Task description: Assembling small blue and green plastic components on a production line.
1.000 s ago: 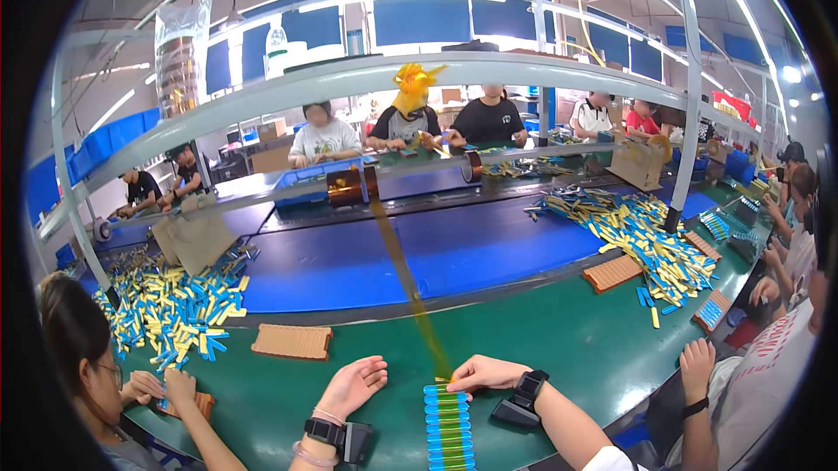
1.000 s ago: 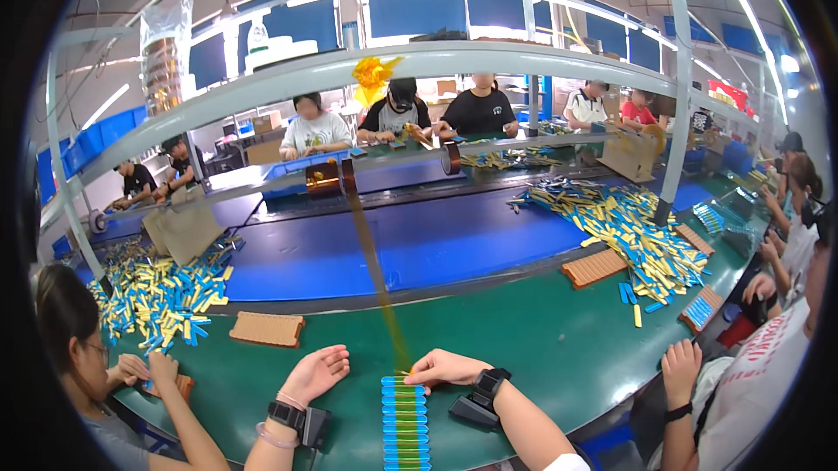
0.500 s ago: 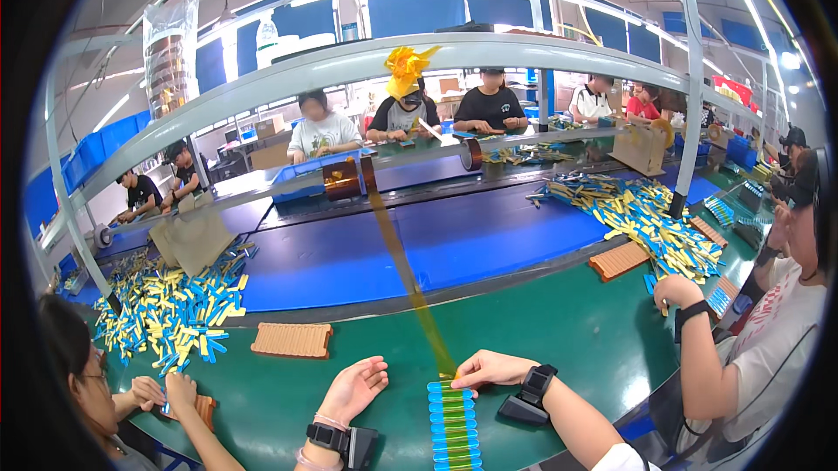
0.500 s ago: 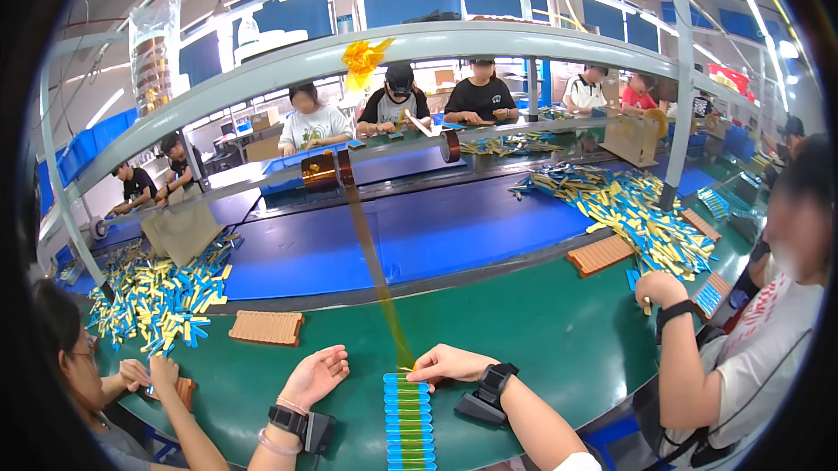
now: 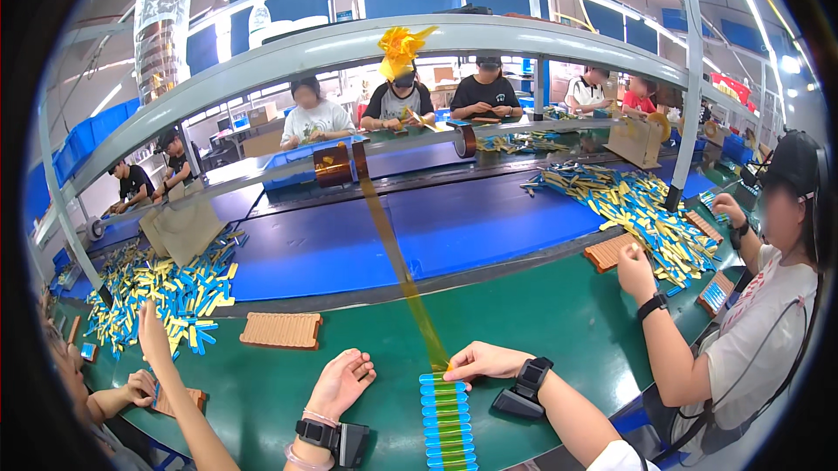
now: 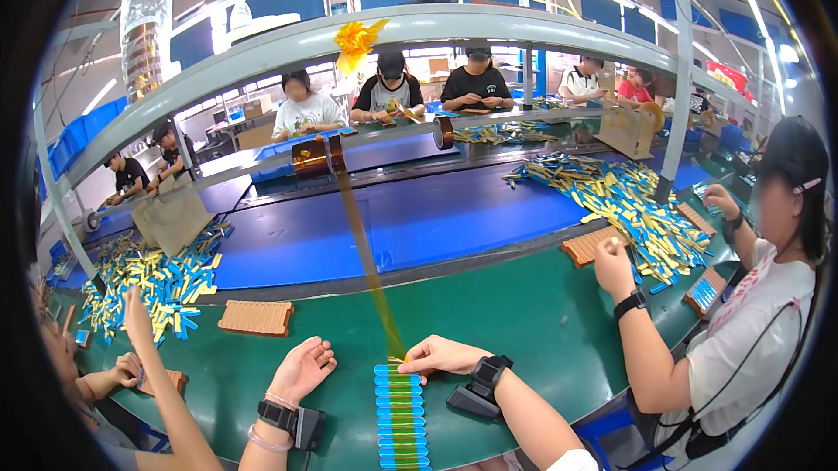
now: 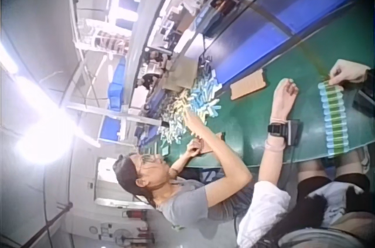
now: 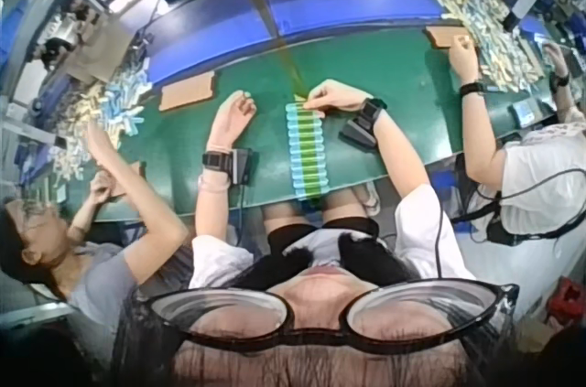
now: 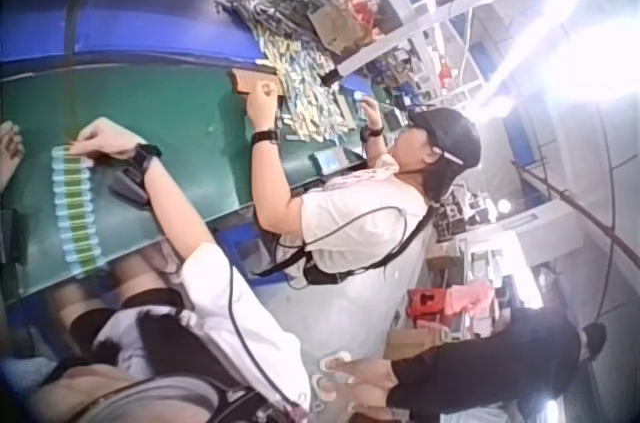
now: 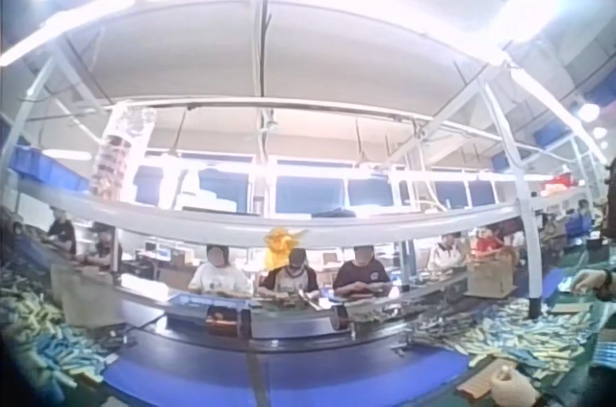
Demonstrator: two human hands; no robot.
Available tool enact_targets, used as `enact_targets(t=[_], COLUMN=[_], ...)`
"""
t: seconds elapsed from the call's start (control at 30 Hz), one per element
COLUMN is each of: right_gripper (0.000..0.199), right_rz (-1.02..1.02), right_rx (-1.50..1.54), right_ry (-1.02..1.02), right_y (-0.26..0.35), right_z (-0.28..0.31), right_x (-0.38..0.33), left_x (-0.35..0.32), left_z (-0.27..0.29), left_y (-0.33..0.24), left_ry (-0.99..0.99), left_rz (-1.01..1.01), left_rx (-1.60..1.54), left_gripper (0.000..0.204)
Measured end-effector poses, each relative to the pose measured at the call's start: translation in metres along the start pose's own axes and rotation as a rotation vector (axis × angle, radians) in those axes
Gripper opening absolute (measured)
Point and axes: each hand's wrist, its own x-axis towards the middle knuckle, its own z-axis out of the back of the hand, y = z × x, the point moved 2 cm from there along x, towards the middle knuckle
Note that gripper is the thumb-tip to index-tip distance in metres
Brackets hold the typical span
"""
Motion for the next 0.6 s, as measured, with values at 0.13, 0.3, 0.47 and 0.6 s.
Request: enact_targets(t=[0.13,0.3,0.47,0.6], right_gripper=[0.022,0.024,0.025,0.025], right_rz=[-0.001,-0.004,-0.006,0.012], right_rx=[-0.014,-0.012,0.01,0.001], right_ry=[0.005,0.004,-0.001,0.013], right_y=[-0.001,0.0,0.001,0.0], right_z=[0.001,-0.001,0.0,0.001], right_x=[-0.001,-0.001,-0.002,0.0], left_x=[-0.001,-0.001,0.0,-0.004], left_z=[-0.001,0.0,-0.005,-0.007], left_y=[0.0,0.001,0.001,-0.004], left_ry=[-0.024,-0.043,-0.01,0.096], left_rz=[0.025,0.041,0.047,0.052], left_rx=[-0.021,-0.072,-0.105,-0.055], left_gripper=[0.006,0.009,0.021,0.035])
